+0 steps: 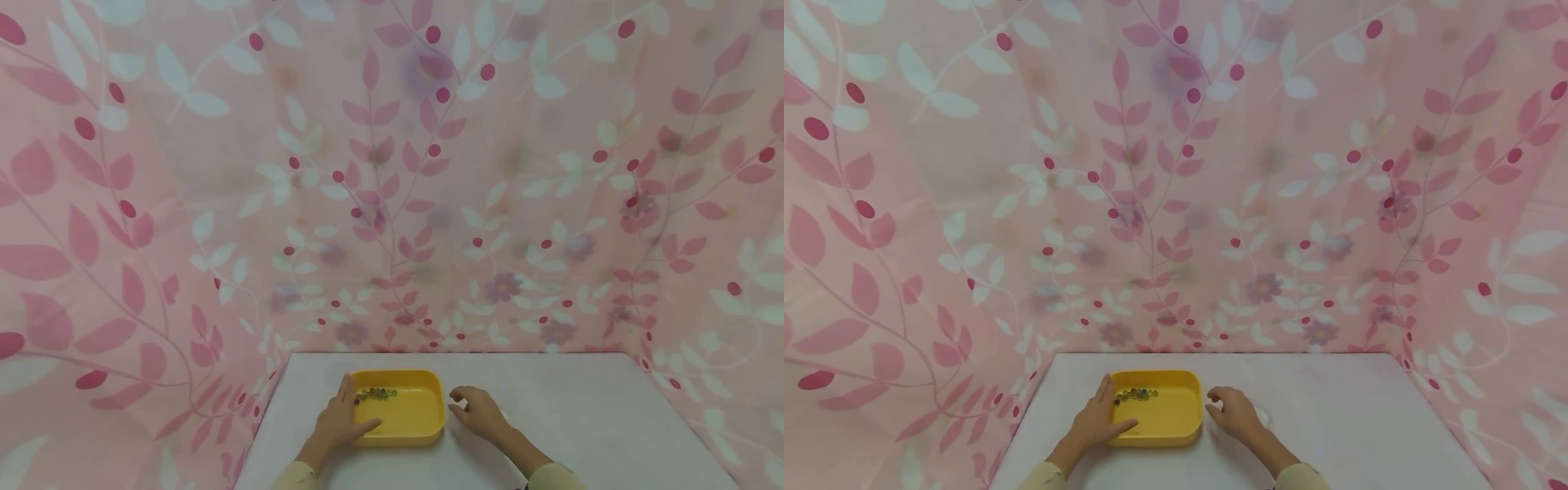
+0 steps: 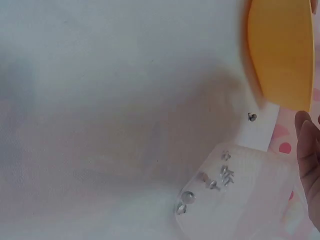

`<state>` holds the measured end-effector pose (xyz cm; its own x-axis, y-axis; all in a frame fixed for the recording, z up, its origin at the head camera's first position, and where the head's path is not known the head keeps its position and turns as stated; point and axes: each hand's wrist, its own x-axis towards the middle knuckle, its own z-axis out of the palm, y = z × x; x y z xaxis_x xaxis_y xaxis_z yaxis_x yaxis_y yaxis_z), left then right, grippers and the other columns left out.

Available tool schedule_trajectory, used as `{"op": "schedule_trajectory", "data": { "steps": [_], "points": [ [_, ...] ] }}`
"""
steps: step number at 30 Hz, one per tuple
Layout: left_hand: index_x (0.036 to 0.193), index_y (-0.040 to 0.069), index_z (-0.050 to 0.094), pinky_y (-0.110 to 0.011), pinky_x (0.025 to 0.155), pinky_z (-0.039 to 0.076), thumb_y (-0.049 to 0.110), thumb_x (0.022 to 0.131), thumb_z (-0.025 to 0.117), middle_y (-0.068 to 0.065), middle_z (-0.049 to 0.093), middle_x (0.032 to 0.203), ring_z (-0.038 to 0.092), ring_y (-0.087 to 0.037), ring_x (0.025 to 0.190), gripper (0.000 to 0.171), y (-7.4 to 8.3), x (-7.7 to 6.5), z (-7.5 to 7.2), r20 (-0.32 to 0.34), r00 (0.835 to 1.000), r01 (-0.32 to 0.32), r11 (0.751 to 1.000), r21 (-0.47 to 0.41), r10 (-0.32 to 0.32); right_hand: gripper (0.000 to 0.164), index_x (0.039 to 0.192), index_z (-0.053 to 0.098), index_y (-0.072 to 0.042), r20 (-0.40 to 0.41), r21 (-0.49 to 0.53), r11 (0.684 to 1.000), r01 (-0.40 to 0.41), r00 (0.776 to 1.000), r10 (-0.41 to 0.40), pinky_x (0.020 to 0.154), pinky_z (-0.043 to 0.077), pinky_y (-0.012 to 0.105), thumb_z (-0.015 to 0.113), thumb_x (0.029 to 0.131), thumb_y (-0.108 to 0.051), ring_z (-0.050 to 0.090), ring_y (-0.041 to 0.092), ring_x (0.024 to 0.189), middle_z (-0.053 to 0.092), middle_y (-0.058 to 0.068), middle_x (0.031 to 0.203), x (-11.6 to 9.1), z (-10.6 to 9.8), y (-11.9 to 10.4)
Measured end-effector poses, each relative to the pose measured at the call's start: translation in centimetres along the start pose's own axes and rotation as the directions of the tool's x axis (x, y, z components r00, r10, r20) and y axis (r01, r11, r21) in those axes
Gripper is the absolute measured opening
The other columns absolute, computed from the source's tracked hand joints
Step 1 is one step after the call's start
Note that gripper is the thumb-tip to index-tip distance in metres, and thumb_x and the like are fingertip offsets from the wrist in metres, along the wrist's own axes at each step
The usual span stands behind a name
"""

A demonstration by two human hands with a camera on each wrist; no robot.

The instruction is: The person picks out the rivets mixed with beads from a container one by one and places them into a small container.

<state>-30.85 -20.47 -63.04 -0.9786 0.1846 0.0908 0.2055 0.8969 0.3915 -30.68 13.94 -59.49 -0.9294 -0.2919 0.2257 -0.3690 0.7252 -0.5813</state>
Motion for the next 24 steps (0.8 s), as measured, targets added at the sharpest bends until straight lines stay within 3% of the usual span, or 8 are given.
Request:
{"op": "schedule_trajectory", "data": {
  "steps": [6,10,15,20,24],
  "points": [
    [0.156,-0.002,0.018,-0.058,0.075,0.054,0.07,0.078,0.067,-0.017,0.012,0.166,0.051,-0.056,0.12,0.116,-0.7,-0.2,-1.0,0.028,0.999,0.024,0.999,-0.026,-0.023,0.019,0.102,0.071,-0.009,0.059,-0.065,0.995,0.078,0.996,-0.074,0.061,0.051,0.024,0.073,0.088,-0.022,0.058,0.004,0.066,0.074,0.004,0.092,-0.3,-0.7,0.5],
    [0.156,-0.001,0.018,-0.061,0.078,0.053,0.072,0.078,0.066,-0.015,0.011,0.166,0.05,-0.056,0.122,0.117,-1.0,-0.3,-1.1,0.041,0.998,0.039,0.999,-0.037,-0.038,0.032,0.112,0.068,-0.009,0.069,0.03,1.0,0.002,0.998,-0.004,0.06,0.05,0.021,0.075,0.088,-0.03,0.057,0.002,0.067,0.073,0.012,0.105,-0.4,-0.6,0.5],
    [0.157,0.001,0.019,-0.063,0.081,0.051,0.073,0.077,0.066,-0.015,0.013,0.166,0.05,-0.054,0.123,0.117,-1.8,-0.7,-1.2,0.023,0.998,0.066,0.998,-0.011,-0.066,0.042,0.124,0.063,-0.004,0.015,0.194,0.981,-0.027,1.0,0.024,0.062,0.052,0.018,0.075,0.089,-0.023,0.059,0.003,0.072,0.066,0.019,0.12,-0.6,0.7,-0.3],
    [0.156,-0.001,0.021,-0.064,0.084,0.05,0.071,0.078,0.067,-0.016,0.015,0.165,0.05,-0.055,0.122,0.115,-2.5,-1.0,-1.7,0.008,0.998,0.066,0.998,-0.013,-0.066,0.043,0.126,0.061,-0.002,-0.08,0.161,0.987,-0.001,0.997,0.014,0.062,0.053,0.018,0.075,0.087,-0.011,0.06,0.005,0.075,0.065,0.016,0.122,-0.5,2.6,-0.9],
    [0.156,0.0,0.02,-0.063,0.085,0.05,0.071,0.077,0.067,-0.015,0.014,0.166,0.05,-0.053,0.122,0.116,-3.1,-1.1,-2.2,0.004,0.997,0.075,0.997,0.001,-0.075,0.051,0.133,0.057,-0.004,-0.104,0.179,0.983,-0.029,0.993,0.048,0.062,0.052,0.017,0.076,0.087,-0.016,0.059,0.005,0.076,0.062,0.015,0.129,0.1,4.0,-1.5]
  ]
}}
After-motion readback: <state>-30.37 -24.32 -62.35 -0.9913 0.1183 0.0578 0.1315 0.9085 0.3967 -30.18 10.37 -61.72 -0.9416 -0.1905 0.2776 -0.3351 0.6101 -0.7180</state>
